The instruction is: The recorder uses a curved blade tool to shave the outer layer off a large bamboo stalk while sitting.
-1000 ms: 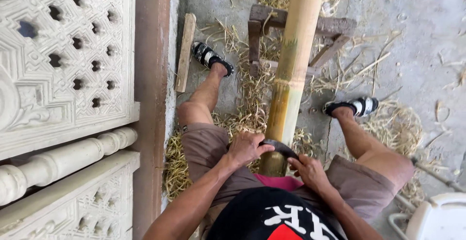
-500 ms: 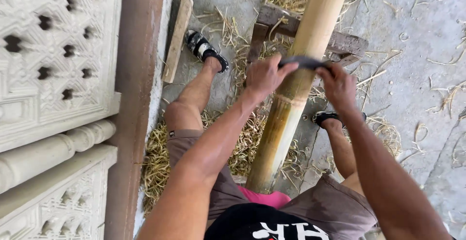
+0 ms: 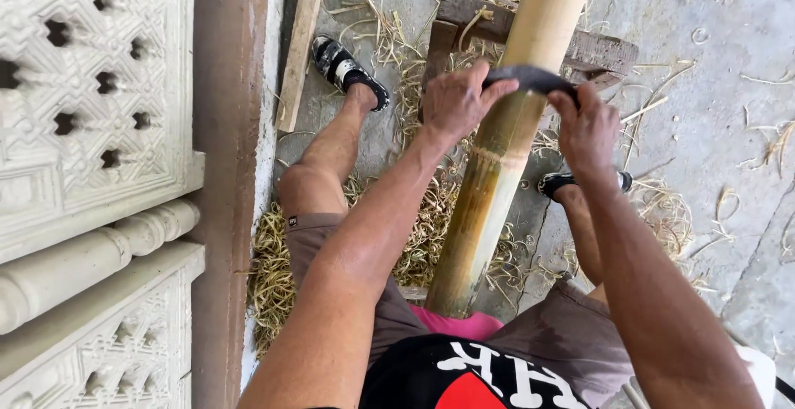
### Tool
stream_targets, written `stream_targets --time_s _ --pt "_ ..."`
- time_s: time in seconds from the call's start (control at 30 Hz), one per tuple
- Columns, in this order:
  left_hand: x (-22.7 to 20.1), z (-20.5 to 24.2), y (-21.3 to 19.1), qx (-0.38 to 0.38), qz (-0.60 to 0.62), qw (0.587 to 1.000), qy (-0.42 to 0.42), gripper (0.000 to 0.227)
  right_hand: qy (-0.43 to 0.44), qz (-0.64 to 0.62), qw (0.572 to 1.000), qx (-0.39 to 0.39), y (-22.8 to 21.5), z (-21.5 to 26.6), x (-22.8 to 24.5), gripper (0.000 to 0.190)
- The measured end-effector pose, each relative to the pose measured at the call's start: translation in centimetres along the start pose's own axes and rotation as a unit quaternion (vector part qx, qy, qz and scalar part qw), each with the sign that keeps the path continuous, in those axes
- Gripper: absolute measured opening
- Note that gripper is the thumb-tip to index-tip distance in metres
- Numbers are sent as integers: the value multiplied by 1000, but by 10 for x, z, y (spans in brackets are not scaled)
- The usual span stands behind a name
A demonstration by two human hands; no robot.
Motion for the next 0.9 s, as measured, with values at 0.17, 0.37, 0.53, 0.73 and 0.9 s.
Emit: stream_targets --time_s 0.17,0.37,0.53,0.73,0.9 --pt "-5 41 -16 30 -11 999 -31 60 38 40 999 -3 -1 36 15 49" --pt "-18 110 -56 62 36 997 -7 59 142 -77 982 98 8 117 24 51" --pt "-16 197 -66 133 32 990 14 58 134 -64 988 51 4 211 83 41" --pt "-26 246 -125 212 102 966 107 57 101 -62 980 161 25 336 89 25" --pt "-20 176 -86 157 107 980 61 58 148 9 959 240 19 230 52 21"
Point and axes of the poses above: each hand's wrist, its own z-axis away from the middle knuckle, its own y-axis out of the palm, x = y × z, the point moved 2 cm from there along -z, towards the middle knuckle, and after that the axes turned 14 degrees about -z, right-handed, at the moved point
